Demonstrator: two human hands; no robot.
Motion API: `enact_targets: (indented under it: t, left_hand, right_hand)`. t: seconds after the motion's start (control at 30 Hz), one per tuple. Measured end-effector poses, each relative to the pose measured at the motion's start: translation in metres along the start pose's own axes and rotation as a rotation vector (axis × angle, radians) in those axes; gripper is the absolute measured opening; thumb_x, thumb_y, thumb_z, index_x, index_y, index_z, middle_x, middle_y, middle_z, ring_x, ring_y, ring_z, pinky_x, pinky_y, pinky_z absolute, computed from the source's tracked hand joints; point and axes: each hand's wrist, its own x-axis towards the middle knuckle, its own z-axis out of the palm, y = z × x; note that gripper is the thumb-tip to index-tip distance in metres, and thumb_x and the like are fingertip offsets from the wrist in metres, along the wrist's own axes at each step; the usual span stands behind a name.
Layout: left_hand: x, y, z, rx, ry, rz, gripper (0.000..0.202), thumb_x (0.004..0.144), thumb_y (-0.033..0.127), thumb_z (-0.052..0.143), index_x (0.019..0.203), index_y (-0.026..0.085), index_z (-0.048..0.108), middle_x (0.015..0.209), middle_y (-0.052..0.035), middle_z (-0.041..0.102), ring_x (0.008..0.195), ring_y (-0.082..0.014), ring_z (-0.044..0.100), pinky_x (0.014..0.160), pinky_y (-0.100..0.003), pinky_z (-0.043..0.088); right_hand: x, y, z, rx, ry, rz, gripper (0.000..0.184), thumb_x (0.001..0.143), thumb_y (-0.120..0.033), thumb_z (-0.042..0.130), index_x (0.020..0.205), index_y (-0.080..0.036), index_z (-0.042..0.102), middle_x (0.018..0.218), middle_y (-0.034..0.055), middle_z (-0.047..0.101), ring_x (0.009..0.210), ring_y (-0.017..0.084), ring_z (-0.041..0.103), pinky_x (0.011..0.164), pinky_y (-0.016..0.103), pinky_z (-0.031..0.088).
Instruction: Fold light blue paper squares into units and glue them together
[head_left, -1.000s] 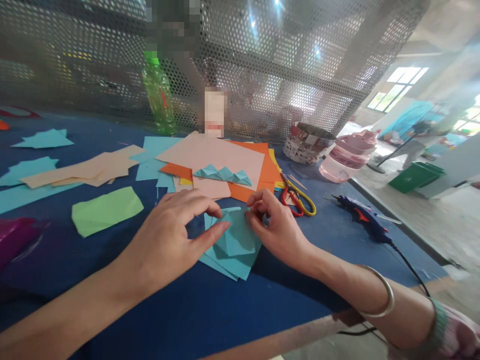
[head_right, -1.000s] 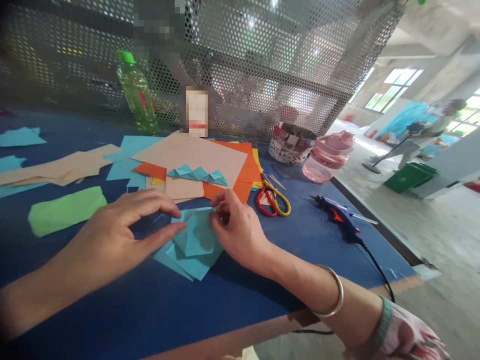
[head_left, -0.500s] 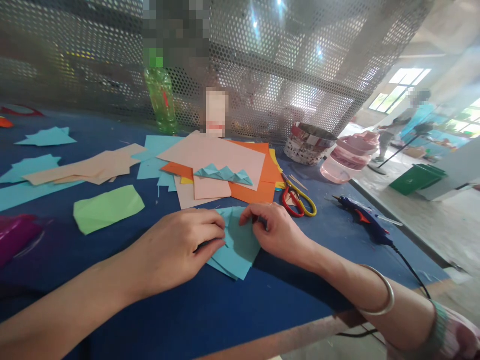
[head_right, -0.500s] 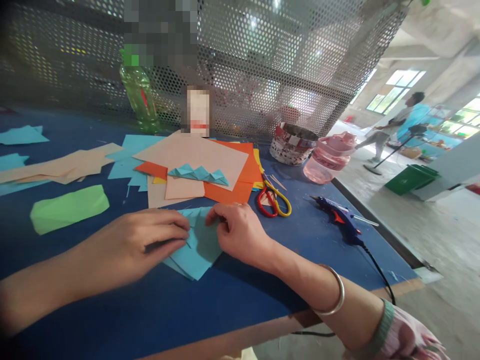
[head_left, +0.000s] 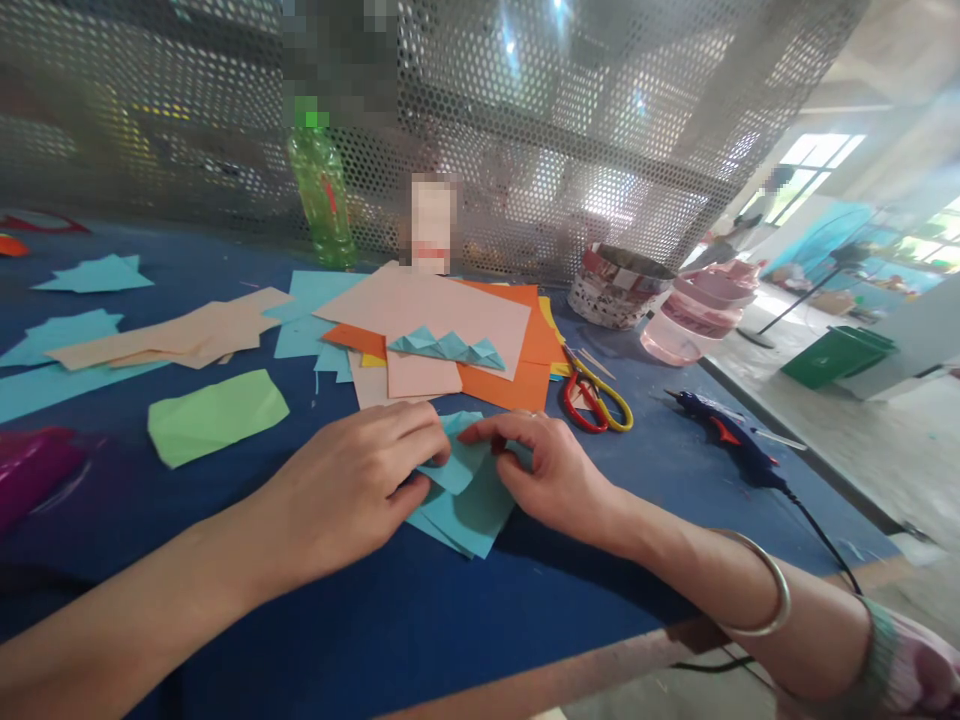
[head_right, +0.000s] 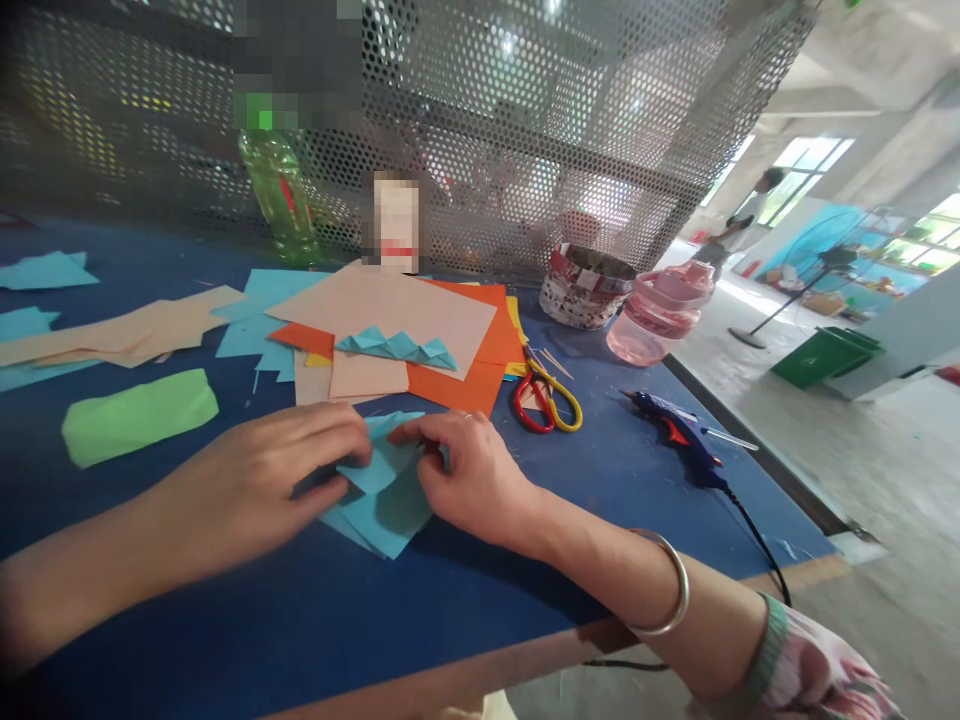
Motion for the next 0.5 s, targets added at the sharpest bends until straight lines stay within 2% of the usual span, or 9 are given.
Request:
enact_targets:
  t: [0.1,0.27,0.43,0.5]
  left_hand:
    - [0.0000,-0.0040,0.0012,0.063,0.026,0.056,0.030,0.095,0.002,0.040,0.094,0.021,0.063,0.098,-0.0046,0.068,0.093,-0.0216,0.067,0.083,-0.036,0.051]
    - [0.0005,-0.0084,-0.0003,0.231,0.054,0.080,0.032,0.094,0.000,0.039,0.083,0.019,0.062,0.092,-0.0066,0.065,0.088,-0.0248,0.063,0.076,-0.040,0.049]
    - [0.0006,-0.0031,0.0024,0.104,0.060,0.060,0.027,0.094,0.002,0.044,0.100,0.018,0.065,0.104,-0.0075,0.067,0.098,-0.0248,0.064,0.087,-0.040,0.050]
    - [0.0001,-0.0017,0.0047,0.030,0.046,0.071,0.021,0.098,0.007,0.048,0.097,0.019,0.065,0.102,-0.0057,0.068,0.098,-0.0235,0.064,0.090,-0.039,0.049]
  right_hand:
    - [-0.0014,0.0006,0.0008,-0.039,0.003,-0.021,0.043,0.076,-0.004,0.051,0.103,-0.021,0.080,0.094,0.0037,0.082,0.085,0.019,0.074,0.083,0.033,0.054]
    - [-0.0037,-0.0010,0.0019,-0.105,-0.020,-0.071,0.044,0.081,-0.005,0.051,0.112,-0.020,0.078,0.096,0.0049,0.082,0.091,0.021,0.074,0.088,0.037,0.051]
    - [-0.0049,-0.0008,0.0034,-0.102,-0.029,-0.098,0.047,0.082,-0.005,0.049,0.117,-0.016,0.077,0.096,0.0072,0.081,0.089,0.023,0.074,0.085,0.038,0.050]
    - [-0.0047,-0.0002,0.0036,-0.096,-0.035,-0.102,0.047,0.081,-0.004,0.048,0.117,-0.016,0.077,0.096,0.0076,0.081,0.091,0.023,0.074,0.085,0.038,0.050]
